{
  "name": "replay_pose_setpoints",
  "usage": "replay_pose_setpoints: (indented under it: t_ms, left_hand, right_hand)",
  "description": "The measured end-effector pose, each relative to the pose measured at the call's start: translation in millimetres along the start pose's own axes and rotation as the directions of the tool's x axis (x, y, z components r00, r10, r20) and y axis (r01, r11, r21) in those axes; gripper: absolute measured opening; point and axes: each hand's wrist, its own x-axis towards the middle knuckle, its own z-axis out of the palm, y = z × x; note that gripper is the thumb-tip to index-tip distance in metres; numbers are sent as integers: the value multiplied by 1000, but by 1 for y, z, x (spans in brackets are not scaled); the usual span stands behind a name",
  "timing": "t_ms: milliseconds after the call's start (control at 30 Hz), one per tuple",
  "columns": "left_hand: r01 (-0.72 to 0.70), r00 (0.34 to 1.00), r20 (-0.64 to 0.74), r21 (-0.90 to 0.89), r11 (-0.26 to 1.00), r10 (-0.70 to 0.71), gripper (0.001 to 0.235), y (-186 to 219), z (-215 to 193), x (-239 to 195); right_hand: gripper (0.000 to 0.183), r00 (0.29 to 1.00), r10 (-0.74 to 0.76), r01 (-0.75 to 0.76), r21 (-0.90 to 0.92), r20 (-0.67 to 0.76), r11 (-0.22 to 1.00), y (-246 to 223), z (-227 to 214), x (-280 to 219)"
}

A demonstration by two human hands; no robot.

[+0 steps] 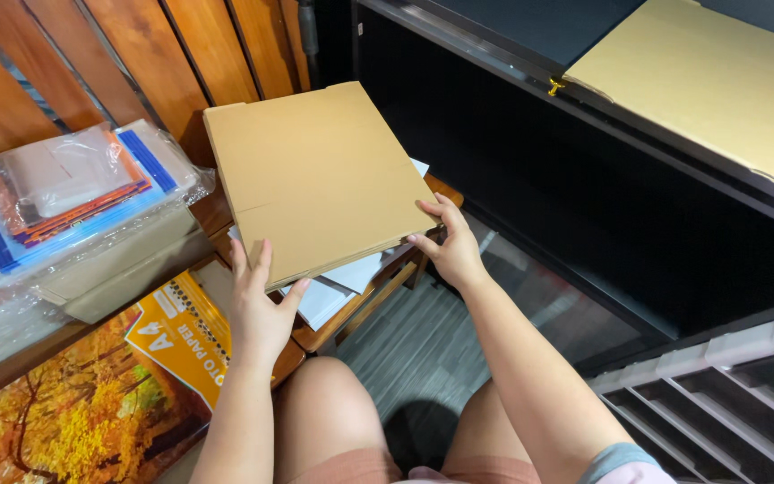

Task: The person repeatedly picks up flat cardboard sheets from a wooden chair and places them onto a black shelf. The hands handle the cardboard directly without tools, stacking the sheets one by one.

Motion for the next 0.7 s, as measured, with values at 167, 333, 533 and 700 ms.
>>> replay_pose_setpoints:
  t_ms: [167,333,533,700]
  left_hand:
    - [-13,1000,-11,48,999,13,77,1,-1,-6]
    - [6,1000,0,17,1000,-6,63,-8,3,-12]
    - [15,999,38,3,1000,-15,58,14,-12,-20]
    - [37,999,37,-51,998,-35,56,39,-29,-27]
  right_hand:
    - [61,1000,29,-29,17,-12,999,1,1,-5]
    - [60,998,19,-14,71,-62,997,-7,0,-19]
    - [59,990,13,-4,65,-138,998,-12,-8,-37]
    - [57,973,-99,113,56,-206,992,-24,-24,-51]
